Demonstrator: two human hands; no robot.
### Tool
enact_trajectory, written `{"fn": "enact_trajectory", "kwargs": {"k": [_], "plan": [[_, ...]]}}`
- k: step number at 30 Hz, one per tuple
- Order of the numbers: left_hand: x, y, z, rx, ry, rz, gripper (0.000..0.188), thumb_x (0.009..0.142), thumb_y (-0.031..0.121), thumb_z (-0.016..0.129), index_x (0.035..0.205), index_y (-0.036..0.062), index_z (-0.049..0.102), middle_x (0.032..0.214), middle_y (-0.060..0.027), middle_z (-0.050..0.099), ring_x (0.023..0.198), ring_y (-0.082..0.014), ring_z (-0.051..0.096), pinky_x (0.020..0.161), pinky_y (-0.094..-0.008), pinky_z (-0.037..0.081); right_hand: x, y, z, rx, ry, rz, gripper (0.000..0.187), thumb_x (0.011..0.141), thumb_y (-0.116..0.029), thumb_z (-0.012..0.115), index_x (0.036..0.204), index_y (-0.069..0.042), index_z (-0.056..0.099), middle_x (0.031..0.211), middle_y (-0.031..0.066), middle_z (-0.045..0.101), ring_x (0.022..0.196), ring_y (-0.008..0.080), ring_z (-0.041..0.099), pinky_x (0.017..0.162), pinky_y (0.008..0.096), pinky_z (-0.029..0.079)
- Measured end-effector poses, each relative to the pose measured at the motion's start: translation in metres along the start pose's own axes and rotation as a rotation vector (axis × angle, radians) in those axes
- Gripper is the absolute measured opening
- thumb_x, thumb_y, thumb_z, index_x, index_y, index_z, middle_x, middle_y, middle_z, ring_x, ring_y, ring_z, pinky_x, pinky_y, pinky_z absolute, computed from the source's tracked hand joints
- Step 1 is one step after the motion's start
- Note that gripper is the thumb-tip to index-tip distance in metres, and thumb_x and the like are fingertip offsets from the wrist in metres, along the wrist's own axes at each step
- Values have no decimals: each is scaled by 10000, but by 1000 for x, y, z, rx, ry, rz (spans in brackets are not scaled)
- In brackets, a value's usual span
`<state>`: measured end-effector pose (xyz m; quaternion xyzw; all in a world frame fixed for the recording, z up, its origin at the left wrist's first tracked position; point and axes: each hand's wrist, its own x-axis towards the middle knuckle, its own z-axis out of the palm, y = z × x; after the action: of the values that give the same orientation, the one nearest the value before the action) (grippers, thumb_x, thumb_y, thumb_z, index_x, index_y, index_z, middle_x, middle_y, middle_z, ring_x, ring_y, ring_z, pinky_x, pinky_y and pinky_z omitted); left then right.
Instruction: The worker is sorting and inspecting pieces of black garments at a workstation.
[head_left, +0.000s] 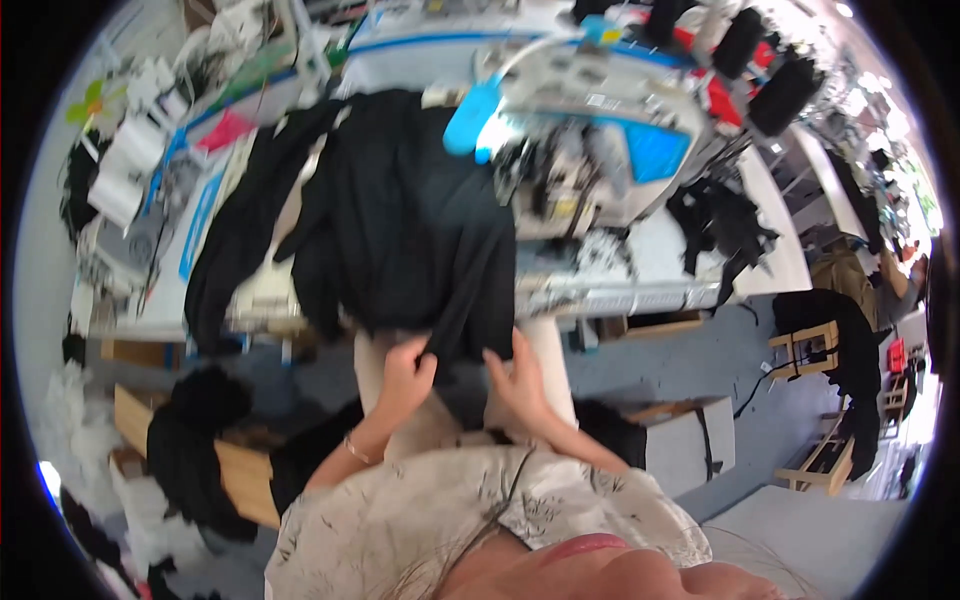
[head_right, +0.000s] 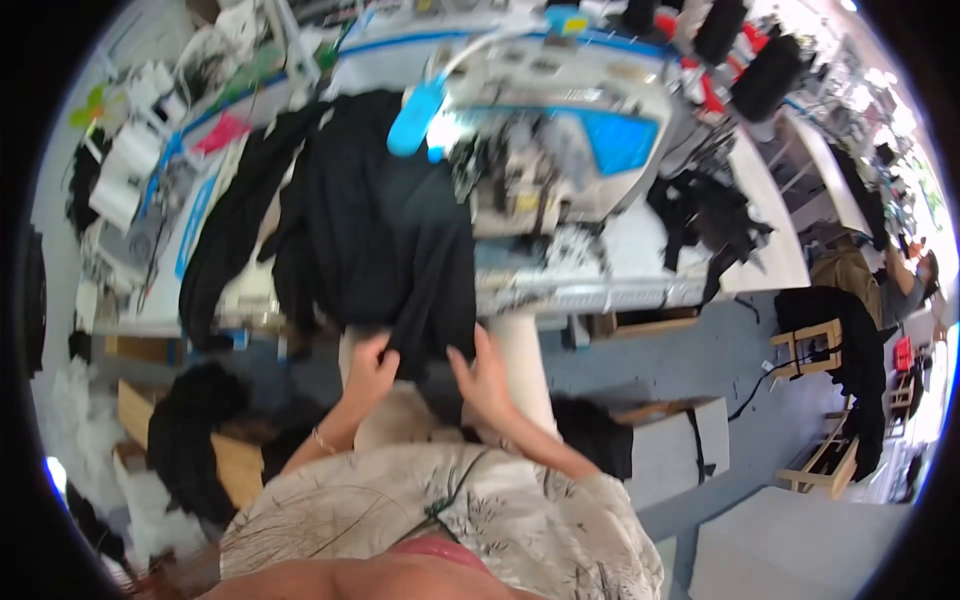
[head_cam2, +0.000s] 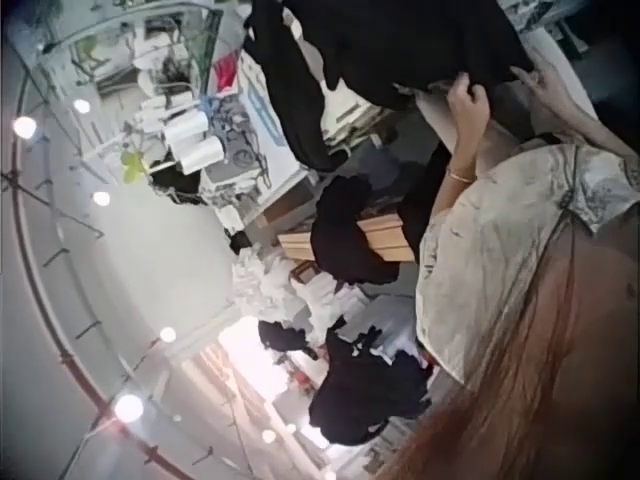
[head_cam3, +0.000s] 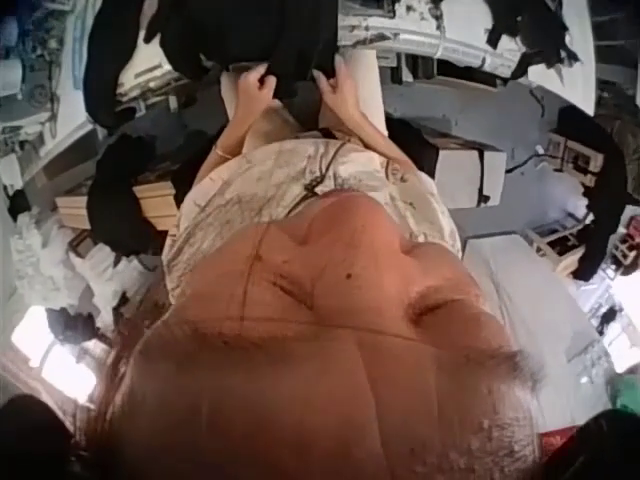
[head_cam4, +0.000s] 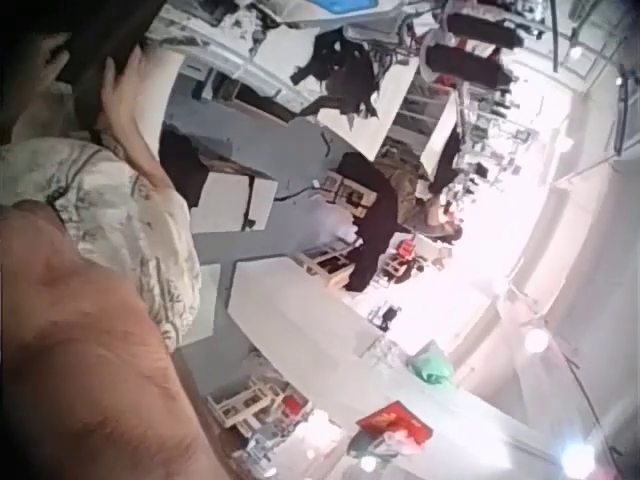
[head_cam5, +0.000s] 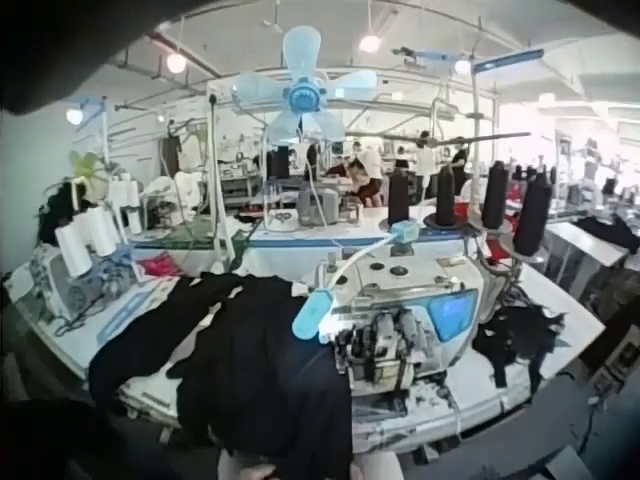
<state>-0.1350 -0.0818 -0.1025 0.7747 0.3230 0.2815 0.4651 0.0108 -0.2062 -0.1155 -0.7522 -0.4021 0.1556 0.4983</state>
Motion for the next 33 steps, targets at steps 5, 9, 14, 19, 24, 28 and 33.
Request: {"fn": "enact_trajectory", "kwargs": {"k": [5,9,14,19,24,28,33], "plan": [[-40,31,-15,48,-64,-82,85,771,6,501,815,-48,549,659,-106,492,571,-130,442,510,-285,369,-13,-1,-5,-363,-65,-414,271,839,-168,626,1001,47,594,1025,261,577,922,298,578,799,335,459],[-72,66,-15,144,-5,176,170,714,-30,528,868,-37,600,813,-103,553,663,-216,527,575,-295,430,-44,-24,-9,329,-261,118,110,850,-65,589,913,22,611,803,73,651,700,175,600,646,274,476],[-94,88,-12,333,-116,710,422,562,-8,626,984,15,634,908,-92,560,786,-278,535,677,-360,462,-75,-47,-28,816,-358,199,106,888,-26,539,971,12,591,854,-2,635,774,47,555,674,204,455],[-97,83,-7,422,-135,847,422,569,24,616,991,9,629,910,-77,531,789,-252,508,720,-368,446,-93,-56,-47,831,-352,209,172,900,2,505,1057,14,574,955,22,641,830,54,570,749,204,464],[-96,103,-11,376,-87,955,345,611,98,609,943,11,637,895,-71,542,813,-235,517,747,-384,444,-108,-63,-63,841,-353,247,213,899,15,493,1110,18,521,921,1,615,797,30,540,680,178,447],[-95,111,2,471,-13,1046,345,593,112,631,927,26,648,929,-67,565,878,-230,525,825,-411,444,-117,-65,-80,773,-365,218,268,914,-21,488,1178,26,505,952,27,624,775,52,568,690,194,476],[-104,109,16,467,-91,1064,324,616,100,651,932,28,651,914,-51,565,895,-214,528,859,-416,438,-129,-61,-90,737,-310,270,299,916,-15,471,1211,33,481,956,40,620,768,60,576,668,203,482]]}}
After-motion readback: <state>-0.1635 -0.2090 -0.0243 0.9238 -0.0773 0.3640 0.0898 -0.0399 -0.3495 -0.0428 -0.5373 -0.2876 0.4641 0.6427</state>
